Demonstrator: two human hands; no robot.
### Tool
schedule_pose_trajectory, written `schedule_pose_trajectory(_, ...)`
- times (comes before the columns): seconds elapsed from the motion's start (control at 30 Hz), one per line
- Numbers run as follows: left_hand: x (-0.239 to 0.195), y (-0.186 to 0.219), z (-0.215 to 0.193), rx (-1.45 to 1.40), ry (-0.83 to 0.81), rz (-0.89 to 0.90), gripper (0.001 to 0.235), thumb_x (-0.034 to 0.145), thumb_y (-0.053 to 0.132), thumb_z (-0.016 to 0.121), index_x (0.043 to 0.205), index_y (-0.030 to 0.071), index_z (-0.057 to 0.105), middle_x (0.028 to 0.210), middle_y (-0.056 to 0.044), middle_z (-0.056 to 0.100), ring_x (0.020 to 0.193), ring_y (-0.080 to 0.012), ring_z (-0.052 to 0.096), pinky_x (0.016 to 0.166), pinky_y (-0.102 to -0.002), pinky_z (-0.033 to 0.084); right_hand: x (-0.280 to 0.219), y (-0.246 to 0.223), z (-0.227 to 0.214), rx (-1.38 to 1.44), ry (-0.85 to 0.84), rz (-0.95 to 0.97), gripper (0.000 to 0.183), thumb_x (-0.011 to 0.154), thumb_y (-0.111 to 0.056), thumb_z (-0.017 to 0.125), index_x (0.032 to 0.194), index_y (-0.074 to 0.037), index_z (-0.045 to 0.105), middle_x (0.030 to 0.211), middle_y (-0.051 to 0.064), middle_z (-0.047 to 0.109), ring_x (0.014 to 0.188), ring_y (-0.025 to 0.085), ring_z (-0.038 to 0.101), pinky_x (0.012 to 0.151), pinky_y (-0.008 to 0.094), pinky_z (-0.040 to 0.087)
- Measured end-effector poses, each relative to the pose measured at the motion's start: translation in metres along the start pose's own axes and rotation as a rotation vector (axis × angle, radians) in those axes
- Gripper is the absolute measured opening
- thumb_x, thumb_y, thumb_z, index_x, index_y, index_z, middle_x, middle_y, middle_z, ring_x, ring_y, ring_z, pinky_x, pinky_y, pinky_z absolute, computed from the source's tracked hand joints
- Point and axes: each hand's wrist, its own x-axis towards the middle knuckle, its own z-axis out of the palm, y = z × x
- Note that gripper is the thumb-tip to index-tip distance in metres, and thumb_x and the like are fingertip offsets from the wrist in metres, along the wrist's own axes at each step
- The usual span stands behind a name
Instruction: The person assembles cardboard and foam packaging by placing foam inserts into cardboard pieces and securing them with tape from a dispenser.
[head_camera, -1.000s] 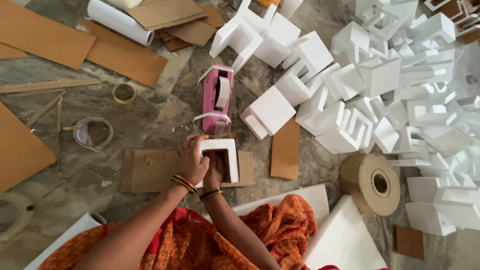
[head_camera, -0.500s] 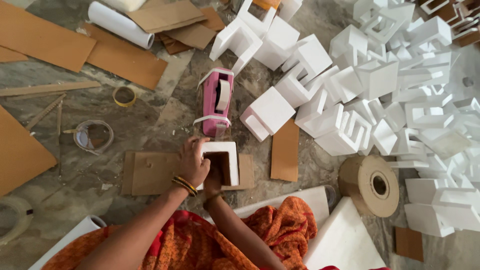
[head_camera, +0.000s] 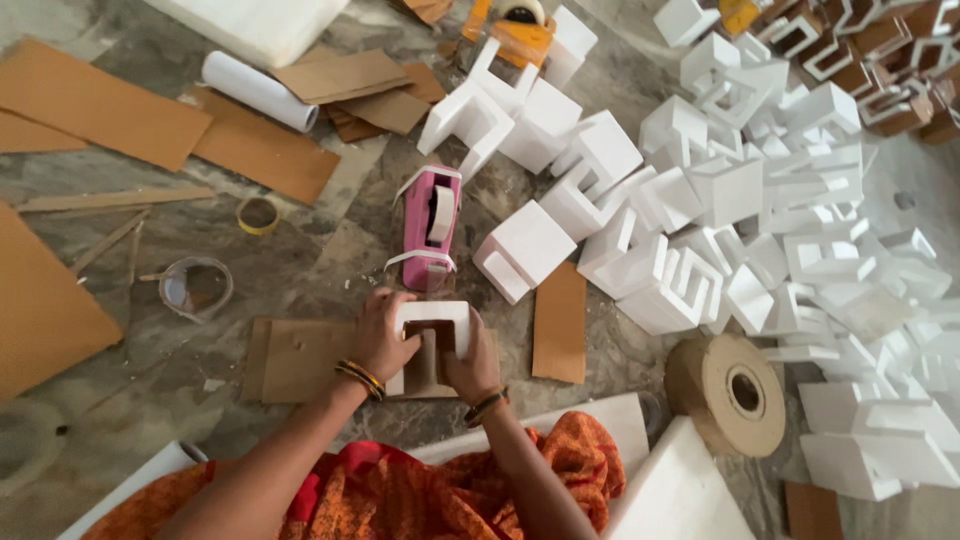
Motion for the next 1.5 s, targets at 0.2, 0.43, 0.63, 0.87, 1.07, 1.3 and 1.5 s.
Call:
schedule_pose_trajectory(0.2, 0.005, -0.005, -0.011, -0.081, -0.279, -0.032, 0.043, 0.068, 0.019, 0.088, 0.100, 0.008, 0.061, 0.102, -0.013, 0.068, 0.102, -0.0364, 0.063, 0.088, -0.047, 0.051, -0.042, 0.044, 0.035, 0.190, 0.032, 0.087, 0.078, 0.079, -0.005, 0.059, 0.154, -0.005, 0.036, 0.134, 0.021, 0.060, 0.121, 0.035, 0.062, 0.096, 0.045, 0.054)
schedule_pose_trajectory(0.43, 0.005, -0.016, -0.008, -0.084, -0.337, -0.054, 0.040, 0.067, 0.014, 0.083, 0.100, 0.007, 0.061, 0.097, -0.015, 0.072, 0.098, -0.0376, 0.068, 0.083, -0.046, 0.053, 0.020, 0.042, -0.004, 0.258, 0.154, 0.061, 0.037, 0.093, -0.030, 0.074, 0.119, -0.003, 0.075, 0.111, 0.012, 0.076, 0.098, 0.020, 0.073, 0.084, 0.033, 0.057)
schedule_pose_trajectory(0.63, 0.015, -0.014, -0.009, -0.091, -0.328, 0.066, 0.039, 0.073, 0.017, 0.084, 0.104, 0.005, 0.062, 0.101, -0.019, 0.071, 0.098, -0.0431, 0.065, 0.082, -0.050, 0.051, 0.113, 0.039, 0.016, 0.598, -0.290, 0.241, 0.029, 0.095, -0.026, 0.074, 0.110, -0.002, 0.079, 0.092, 0.004, 0.078, 0.080, 0.008, 0.070, 0.065, 0.024, 0.054)
schedule_pose_trajectory(0.87, 0.014, -0.015, -0.011, -0.027, -0.300, 0.086, 0.042, 0.069, 0.017, 0.083, 0.101, 0.003, 0.059, 0.100, -0.021, 0.067, 0.097, -0.0446, 0.063, 0.081, -0.051, 0.051, 0.145, 0.127, 0.057, 0.608, -0.438, 0.317, 0.022, 0.100, -0.018, 0.078, 0.111, 0.000, 0.084, 0.080, 0.007, 0.070, 0.065, 0.015, 0.057, 0.055, 0.032, 0.045)
schedule_pose_trajectory(1.07, 0.012, -0.012, -0.007, -0.029, -0.350, 0.034, 0.027, 0.078, 0.015, 0.078, 0.096, 0.007, 0.059, 0.098, -0.016, 0.068, 0.096, -0.0399, 0.065, 0.081, -0.049, 0.051, 0.134, 0.171, 0.077, -0.398, -0.838, -0.523, 0.042, 0.091, -0.014, 0.063, 0.129, -0.030, 0.073, 0.114, -0.005, 0.076, 0.096, 0.014, 0.075, 0.079, 0.030, 0.059)
schedule_pose_trajectory(1.3, 0.011, 0.028, -0.027, -0.149, -0.321, 0.463, 0.040, 0.069, 0.010, 0.081, 0.103, 0.004, 0.061, 0.111, -0.018, 0.063, 0.109, -0.0387, 0.058, 0.100, -0.049, 0.045, 0.076, 0.104, 0.002, 0.546, -0.737, 0.319, 0.046, 0.094, -0.027, 0.071, 0.135, -0.008, 0.058, 0.122, 0.006, 0.067, 0.111, 0.017, 0.064, 0.094, 0.033, 0.055)
schedule_pose_trajectory(1.5, 0.011, 0.056, -0.031, -0.051, -0.409, 0.652, 0.044, 0.071, 0.012, 0.082, 0.109, 0.005, 0.061, 0.117, -0.013, 0.061, 0.120, -0.0360, 0.054, 0.107, -0.047, 0.042, 0.055, 0.081, -0.046, 0.569, -0.556, 0.530, 0.066, 0.095, -0.048, 0.070, 0.139, 0.000, 0.060, 0.127, 0.015, 0.066, 0.113, 0.021, 0.062, 0.094, 0.034, 0.051)
